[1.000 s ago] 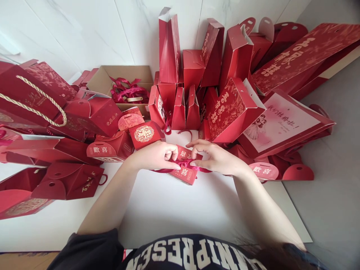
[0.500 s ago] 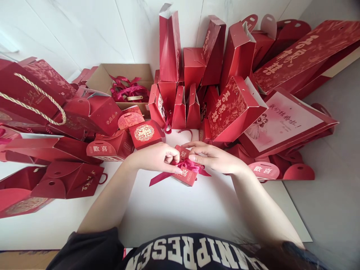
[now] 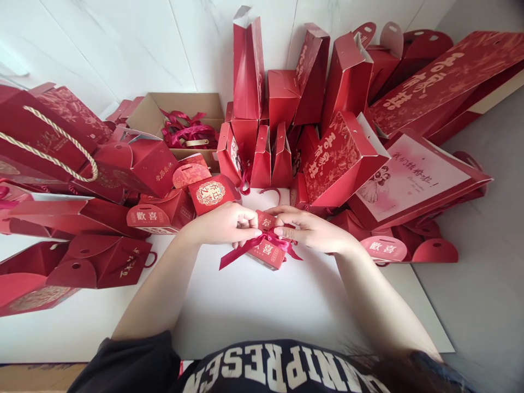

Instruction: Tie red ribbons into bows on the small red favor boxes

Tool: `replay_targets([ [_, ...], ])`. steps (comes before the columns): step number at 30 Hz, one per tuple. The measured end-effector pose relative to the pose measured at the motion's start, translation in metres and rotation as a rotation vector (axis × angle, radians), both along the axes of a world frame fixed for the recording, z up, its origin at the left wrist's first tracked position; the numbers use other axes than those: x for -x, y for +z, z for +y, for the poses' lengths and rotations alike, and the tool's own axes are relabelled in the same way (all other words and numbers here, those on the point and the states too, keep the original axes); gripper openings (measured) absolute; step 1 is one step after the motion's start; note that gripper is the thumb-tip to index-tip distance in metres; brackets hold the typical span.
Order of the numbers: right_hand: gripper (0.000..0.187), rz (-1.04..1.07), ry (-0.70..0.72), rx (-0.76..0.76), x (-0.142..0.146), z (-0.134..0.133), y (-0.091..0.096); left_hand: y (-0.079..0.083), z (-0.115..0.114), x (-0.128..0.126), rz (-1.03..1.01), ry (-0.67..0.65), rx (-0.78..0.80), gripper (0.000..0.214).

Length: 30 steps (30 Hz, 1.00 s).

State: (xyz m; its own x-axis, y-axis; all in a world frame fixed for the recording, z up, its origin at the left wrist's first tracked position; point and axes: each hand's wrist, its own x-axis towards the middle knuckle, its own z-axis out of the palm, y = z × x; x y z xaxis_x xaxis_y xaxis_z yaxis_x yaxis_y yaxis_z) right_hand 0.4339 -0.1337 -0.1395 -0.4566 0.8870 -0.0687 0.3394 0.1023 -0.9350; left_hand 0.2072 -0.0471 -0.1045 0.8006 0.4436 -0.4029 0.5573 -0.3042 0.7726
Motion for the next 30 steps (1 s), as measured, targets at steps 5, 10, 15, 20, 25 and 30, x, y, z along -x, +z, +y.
replay_targets([
  [5,0.031,-0.055,0.003,-0.021,-0.001,-0.0012,0.0024,-0.0034,0.0016,-0.0012,-0.003,-0.026,-0.102,0.03],
  [10,0.029,-0.091,0.002,-0.076,-0.001,-0.0017,0.0005,-0.0057,-0.0008,-0.0019,0.002,-0.035,-0.257,0.033],
  [15,0.03,-0.132,-0.007,-0.108,-0.0016,-0.0019,-0.0008,-0.0052,-0.0019,-0.0009,-0.001,-0.033,-0.333,0.035],
  [20,0.03,-0.143,-0.001,-0.108,-0.0024,-0.0015,-0.0008,-0.0012,0.0026,-0.0006,-0.006,-0.039,-0.12,0.03],
  [25,0.03,-0.152,-0.003,-0.11,-0.0025,-0.0005,-0.0011,-0.0024,0.0012,-0.0012,0.021,0.008,-0.116,0.029],
  [30,0.03,-0.162,-0.003,-0.116,-0.0028,-0.0012,-0.0006,-0.0068,0.0004,-0.0015,-0.033,-0.016,-0.31,0.031],
])
